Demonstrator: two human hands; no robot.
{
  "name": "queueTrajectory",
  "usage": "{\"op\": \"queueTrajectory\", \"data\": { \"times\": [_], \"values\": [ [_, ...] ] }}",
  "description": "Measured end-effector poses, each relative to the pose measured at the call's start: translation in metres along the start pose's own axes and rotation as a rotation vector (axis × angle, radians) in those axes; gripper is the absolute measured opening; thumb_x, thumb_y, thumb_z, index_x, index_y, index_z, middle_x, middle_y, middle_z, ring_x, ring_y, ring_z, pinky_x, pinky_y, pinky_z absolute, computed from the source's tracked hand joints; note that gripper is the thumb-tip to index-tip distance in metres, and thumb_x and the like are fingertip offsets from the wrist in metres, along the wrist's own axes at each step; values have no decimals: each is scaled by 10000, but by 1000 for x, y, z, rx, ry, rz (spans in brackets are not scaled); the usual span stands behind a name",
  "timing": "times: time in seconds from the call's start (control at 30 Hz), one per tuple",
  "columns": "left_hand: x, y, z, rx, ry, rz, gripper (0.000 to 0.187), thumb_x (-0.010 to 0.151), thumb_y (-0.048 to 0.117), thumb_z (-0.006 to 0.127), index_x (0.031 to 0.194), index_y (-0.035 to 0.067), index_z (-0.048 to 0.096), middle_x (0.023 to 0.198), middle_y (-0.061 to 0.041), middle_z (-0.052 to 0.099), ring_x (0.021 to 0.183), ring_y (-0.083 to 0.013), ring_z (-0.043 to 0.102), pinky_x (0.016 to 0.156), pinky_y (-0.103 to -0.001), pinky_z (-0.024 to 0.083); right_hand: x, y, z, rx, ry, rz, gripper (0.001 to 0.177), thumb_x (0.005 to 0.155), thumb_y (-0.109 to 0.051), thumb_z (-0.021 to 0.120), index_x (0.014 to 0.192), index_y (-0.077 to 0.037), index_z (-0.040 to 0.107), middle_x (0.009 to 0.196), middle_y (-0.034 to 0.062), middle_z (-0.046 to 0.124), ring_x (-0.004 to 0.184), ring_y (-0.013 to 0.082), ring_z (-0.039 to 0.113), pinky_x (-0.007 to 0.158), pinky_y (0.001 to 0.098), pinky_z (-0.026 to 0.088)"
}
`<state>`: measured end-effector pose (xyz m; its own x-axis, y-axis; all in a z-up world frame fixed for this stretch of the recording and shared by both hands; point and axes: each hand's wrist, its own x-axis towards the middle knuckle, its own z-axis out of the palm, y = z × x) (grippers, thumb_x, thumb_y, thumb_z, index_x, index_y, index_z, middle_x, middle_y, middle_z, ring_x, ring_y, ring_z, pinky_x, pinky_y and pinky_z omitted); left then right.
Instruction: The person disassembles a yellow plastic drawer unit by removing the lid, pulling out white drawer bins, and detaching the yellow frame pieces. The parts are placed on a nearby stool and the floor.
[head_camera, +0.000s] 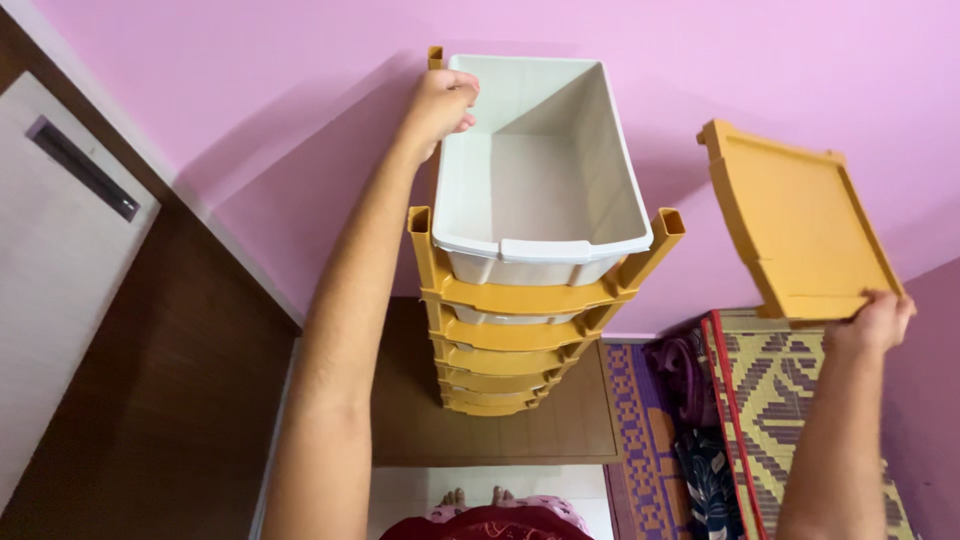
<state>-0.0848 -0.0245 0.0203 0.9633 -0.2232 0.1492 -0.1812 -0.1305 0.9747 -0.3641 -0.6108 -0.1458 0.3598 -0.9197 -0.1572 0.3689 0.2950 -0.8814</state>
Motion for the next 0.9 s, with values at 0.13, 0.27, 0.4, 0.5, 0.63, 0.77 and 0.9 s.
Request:
{"op": "queueTrajectory", "data": {
  "times": [0.13, 0.27, 0.4, 0.5, 0.63, 0.77, 0.9],
  "values": [
    [-2, -4, -2, -17, -20, 38, 310, 941, 159, 591, 1170, -16, 703, 991, -75, 701, 749, -134, 688, 666, -256, 570, -12, 29, -51, 101, 197, -130, 411, 1105, -196, 461, 1516, -188, 474, 1371, 122, 586, 945, 134, 743, 786, 259, 671],
    [-7, -4, -6, -8, 0, 33, 338, 941, 174, 586, 1196, -26, 683, 1081, -68, 719, 795, -125, 709, 691, -248, 566, -47, 58, -105, 101, 398, -88, 660, 1002, 5, 525, 1553, -343, 424, 1429, 109, 529, 869, 76, 743, 704, 205, 652],
    [-13, -2, -5, -30, 6, 72, 350, 923, 149, 576, 1187, -51, 690, 1151, -69, 721, 808, -133, 707, 693, -255, 557, -98, 79, -138, -35, 534, -36, 712, 964, 38, 557, 1527, -389, 472, 1492, 85, 529, 989, 144, 714, 766, 196, 691],
    [-16, 0, -4, -3, 19, 74, 349, 931, 154, 577, 1191, -49, 693, 1123, -91, 733, 812, -130, 702, 697, -254, 548, -136, 92, -155, -75, 630, 56, 660, 979, -28, 562, 1511, -406, 464, 1501, 88, 471, 1106, 180, 672, 792, 277, 660],
    [-20, 1, -4, -1, 31, 91, 352, 928, 153, 582, 1196, -43, 697, 1099, -90, 740, 820, -128, 711, 710, -252, 551, -158, 114, -181, -238, 706, 44, 678, 953, -30, 605, 1513, -394, 494, 1519, 65, 477, 1141, 227, 677, 777, 355, 650],
    [-25, 0, -5, 18, 43, 119, 353, 951, 151, 568, 1221, -30, 705, 1053, -89, 746, 850, -121, 713, 743, -245, 557, -156, 154, -219, -363, 802, -123, 686, 950, -30, 666, 1523, -385, 540, 1532, 48, 527, 1198, 243, 690, 825, 366, 647],
    [-28, -1, -7, 23, 62, 122, 336, 982, 162, 565, 1233, -15, 701, 1041, -71, 726, 855, -118, 714, 740, -238, 548, -138, 179, -231, -399, 911, -194, 694, 947, -30, 727, 1532, -376, 587, 1545, 31, 576, 1254, 260, 703, 873, 377, 644]
  ]
}}
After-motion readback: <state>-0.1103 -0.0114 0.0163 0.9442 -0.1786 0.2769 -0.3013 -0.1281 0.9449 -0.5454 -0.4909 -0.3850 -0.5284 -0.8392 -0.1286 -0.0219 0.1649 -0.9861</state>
